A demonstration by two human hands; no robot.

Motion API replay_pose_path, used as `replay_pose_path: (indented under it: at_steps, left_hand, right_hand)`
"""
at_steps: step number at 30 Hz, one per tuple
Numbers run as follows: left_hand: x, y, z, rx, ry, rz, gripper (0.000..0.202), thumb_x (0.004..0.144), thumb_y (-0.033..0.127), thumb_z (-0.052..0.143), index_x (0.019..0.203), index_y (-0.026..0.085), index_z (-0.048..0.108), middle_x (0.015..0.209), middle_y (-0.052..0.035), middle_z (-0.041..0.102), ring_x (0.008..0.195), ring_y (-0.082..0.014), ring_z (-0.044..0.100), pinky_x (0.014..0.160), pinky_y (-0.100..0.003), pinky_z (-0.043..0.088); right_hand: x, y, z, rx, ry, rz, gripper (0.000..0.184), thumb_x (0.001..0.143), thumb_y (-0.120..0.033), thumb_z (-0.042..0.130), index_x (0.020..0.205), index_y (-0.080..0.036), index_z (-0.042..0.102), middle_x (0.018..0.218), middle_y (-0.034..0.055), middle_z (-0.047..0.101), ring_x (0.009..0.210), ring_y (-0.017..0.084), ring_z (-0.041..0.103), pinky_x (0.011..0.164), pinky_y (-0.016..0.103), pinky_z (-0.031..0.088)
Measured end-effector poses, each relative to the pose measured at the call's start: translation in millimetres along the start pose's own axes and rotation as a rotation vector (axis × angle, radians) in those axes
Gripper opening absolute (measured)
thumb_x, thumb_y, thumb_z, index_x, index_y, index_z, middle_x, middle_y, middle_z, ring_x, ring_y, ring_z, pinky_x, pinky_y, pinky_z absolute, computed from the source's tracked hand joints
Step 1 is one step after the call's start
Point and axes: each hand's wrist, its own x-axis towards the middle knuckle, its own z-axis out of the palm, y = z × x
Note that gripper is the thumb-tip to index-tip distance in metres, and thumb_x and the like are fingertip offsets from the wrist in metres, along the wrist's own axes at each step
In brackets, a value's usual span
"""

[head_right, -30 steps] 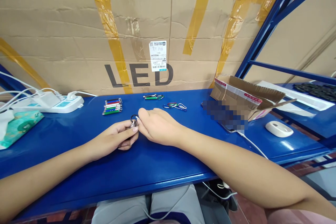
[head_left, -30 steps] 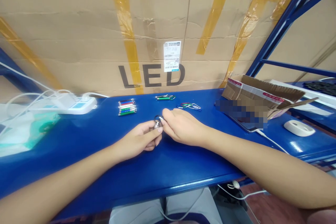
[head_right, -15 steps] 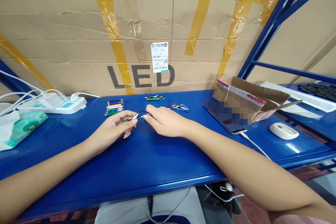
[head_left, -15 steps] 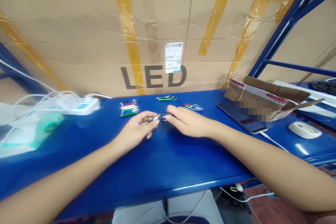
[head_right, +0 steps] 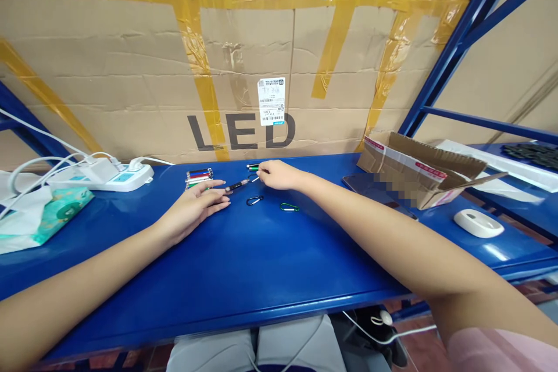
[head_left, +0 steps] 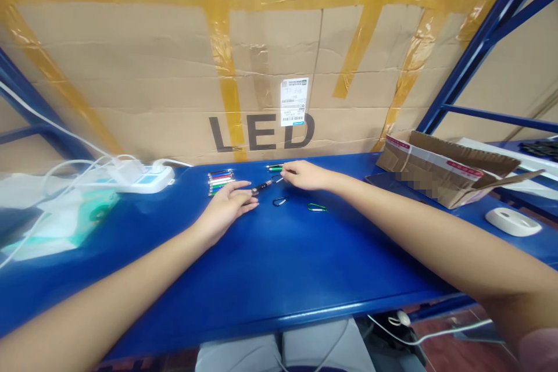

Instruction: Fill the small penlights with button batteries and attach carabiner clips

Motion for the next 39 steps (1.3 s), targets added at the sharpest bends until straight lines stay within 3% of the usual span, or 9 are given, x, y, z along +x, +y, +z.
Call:
replay_pose_path:
  at_steps: [7,10,14,19,21,24,28,31,39]
  left_hand:
    - [-3,2,-2.1,0.005,-0.013,0.001,0.031,0.086,0.011,0.066,0.117,0.013,0.060,0.114,-0.0153,0.072,0.099,-0.0173,0.072,0.095,-0.030,0.058]
    - [-4,1,-2.4,0.025,-0.010,0.014,0.028,0.087,0.012,0.065,0.114,0.013,0.061,0.111,-0.0141,0.072,0.095,-0.0165,0.072,0.093,-0.031,0.059]
    - [-4,1,-3.3,0.030,-0.017,0.018,0.028,0.084,0.014,0.069,0.111,0.014,0.061,0.105,-0.0121,0.072,0.091,-0.0164,0.072,0.090,-0.032,0.059]
    - [-3,1,-5.1,0.075,-0.023,0.035,0.028,0.082,0.016,0.068,0.109,0.016,0.062,0.099,-0.0091,0.072,0.086,-0.0151,0.070,0.085,-0.030,0.058]
    - [0,2,-8.6,0.234,-0.022,0.082,0.023,0.083,0.020,0.065,0.105,0.016,0.064,0.094,-0.0077,0.071,0.078,-0.0151,0.068,0.078,-0.031,0.058]
    - [4,12,-19.6,0.737,-0.032,0.280,0.018,0.083,0.027,0.060,0.097,0.017,0.068,0.089,-0.0059,0.070,0.067,-0.0166,0.062,0.071,-0.034,0.054]
    - [4,35,-38.9,1.365,0.074,0.634,0.019,0.081,0.024,0.056,0.095,0.020,0.068,0.108,-0.0089,0.069,0.102,-0.0293,0.063,0.090,-0.042,0.050]
    - [1,46,-48.3,1.607,0.162,0.615,0.023,0.081,0.023,0.054,0.101,0.019,0.067,0.111,-0.0120,0.067,0.111,-0.0326,0.060,0.093,-0.042,0.049]
    - [5,31,-46.7,1.791,0.126,0.483,0.030,0.088,0.033,0.048,0.105,0.016,0.067,0.108,-0.0168,0.064,0.108,-0.0369,0.060,0.085,-0.046,0.052]
  right_hand:
    - [4,32,-2,-0.241,0.022,0.072,0.026,0.091,-0.024,0.046,0.073,-0.015,0.062,0.086,0.0158,0.070,0.078,0.025,0.062,0.069,0.033,0.037]
    - [-3,33,-2,-0.315,0.077,0.045,0.020,0.088,-0.025,0.052,0.089,-0.012,0.066,0.100,0.0201,0.069,0.096,0.032,0.061,0.080,0.038,0.037]
    - [-6,23,-3,-0.289,0.076,-0.127,0.034,0.086,-0.031,0.061,0.118,-0.019,0.063,0.121,0.0124,0.065,0.110,0.027,0.058,0.087,0.034,0.037]
    - [13,20,3,-0.247,0.045,-0.249,0.015,0.091,-0.023,0.058,0.100,-0.019,0.070,0.105,0.0075,0.071,0.099,0.021,0.062,0.083,0.031,0.038]
    - [22,22,6,-0.261,0.082,-0.214,0.015,0.091,-0.021,0.058,0.100,-0.017,0.070,0.105,0.0089,0.071,0.097,0.022,0.062,0.083,0.032,0.039]
    - [24,20,7,-0.279,0.150,-0.170,0.021,0.091,-0.022,0.059,0.108,-0.013,0.067,0.109,0.0143,0.068,0.102,0.025,0.060,0.086,0.034,0.040]
    - [-4,1,3,-0.244,0.153,-0.191,0.023,0.093,-0.021,0.055,0.112,-0.016,0.066,0.112,0.0123,0.066,0.103,0.024,0.060,0.087,0.034,0.043]
    - [-36,-22,5,-0.129,-0.001,-0.249,0.018,0.092,-0.021,0.057,0.105,-0.021,0.069,0.113,0.0093,0.068,0.108,0.025,0.060,0.090,0.038,0.042]
    - [-66,-38,16,-0.255,0.051,-0.199,0.014,0.096,-0.022,0.055,0.104,-0.020,0.066,0.113,0.0105,0.068,0.107,0.025,0.060,0.085,0.037,0.040]
